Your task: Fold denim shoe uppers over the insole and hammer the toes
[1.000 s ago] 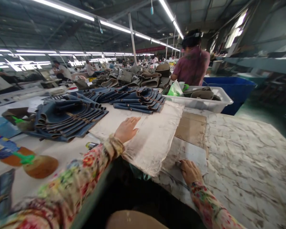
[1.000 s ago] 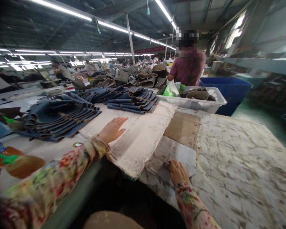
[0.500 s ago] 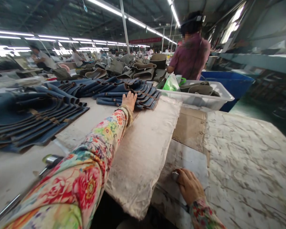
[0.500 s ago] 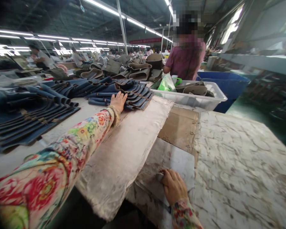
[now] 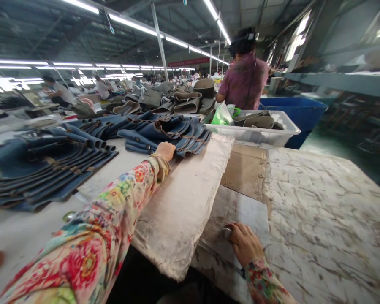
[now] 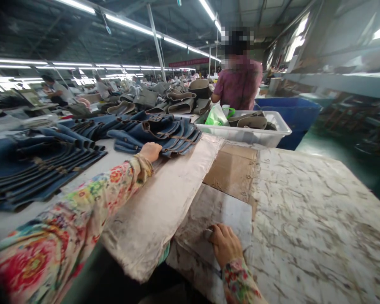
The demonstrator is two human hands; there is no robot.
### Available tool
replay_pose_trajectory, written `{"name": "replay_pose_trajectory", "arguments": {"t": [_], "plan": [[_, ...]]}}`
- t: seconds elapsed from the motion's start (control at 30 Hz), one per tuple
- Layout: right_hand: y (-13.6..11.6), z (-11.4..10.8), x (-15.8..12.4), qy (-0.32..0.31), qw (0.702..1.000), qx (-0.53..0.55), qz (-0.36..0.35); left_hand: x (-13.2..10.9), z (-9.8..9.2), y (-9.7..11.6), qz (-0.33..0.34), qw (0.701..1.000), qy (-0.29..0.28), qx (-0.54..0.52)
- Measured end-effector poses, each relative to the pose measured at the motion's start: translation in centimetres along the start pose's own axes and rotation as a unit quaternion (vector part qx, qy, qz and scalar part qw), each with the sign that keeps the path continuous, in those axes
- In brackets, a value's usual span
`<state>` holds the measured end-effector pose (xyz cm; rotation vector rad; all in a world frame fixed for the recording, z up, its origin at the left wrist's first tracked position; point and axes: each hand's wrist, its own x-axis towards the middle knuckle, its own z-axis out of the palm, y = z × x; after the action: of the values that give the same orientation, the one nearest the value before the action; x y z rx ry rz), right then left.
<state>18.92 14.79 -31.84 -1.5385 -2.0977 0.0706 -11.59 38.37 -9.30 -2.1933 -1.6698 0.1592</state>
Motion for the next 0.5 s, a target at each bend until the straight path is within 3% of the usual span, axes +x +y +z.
{"name": "replay_pose_trajectory", "arguments": {"t": [0.17, 0.37, 0.5], "plan": [[-0.3, -0.4, 0.2, -0.024, 1.000, -0.015, 0.007, -7.7, -3.0, 3.1, 0.084, 0.996, 0.000, -0.002], [-0.7, -1.5, 0.6, -0.080, 0.997, -0.014, 0.013, -18.2, -8.1, 8.9, 0.170, 0.985, -0.007, -0.031], [-1.4, -3.2, 0.0, -0.085, 0.996, -0.011, 0.000, -22.9, -10.2, 12.3, 0.188, 0.980, -0.010, -0.070]]}}
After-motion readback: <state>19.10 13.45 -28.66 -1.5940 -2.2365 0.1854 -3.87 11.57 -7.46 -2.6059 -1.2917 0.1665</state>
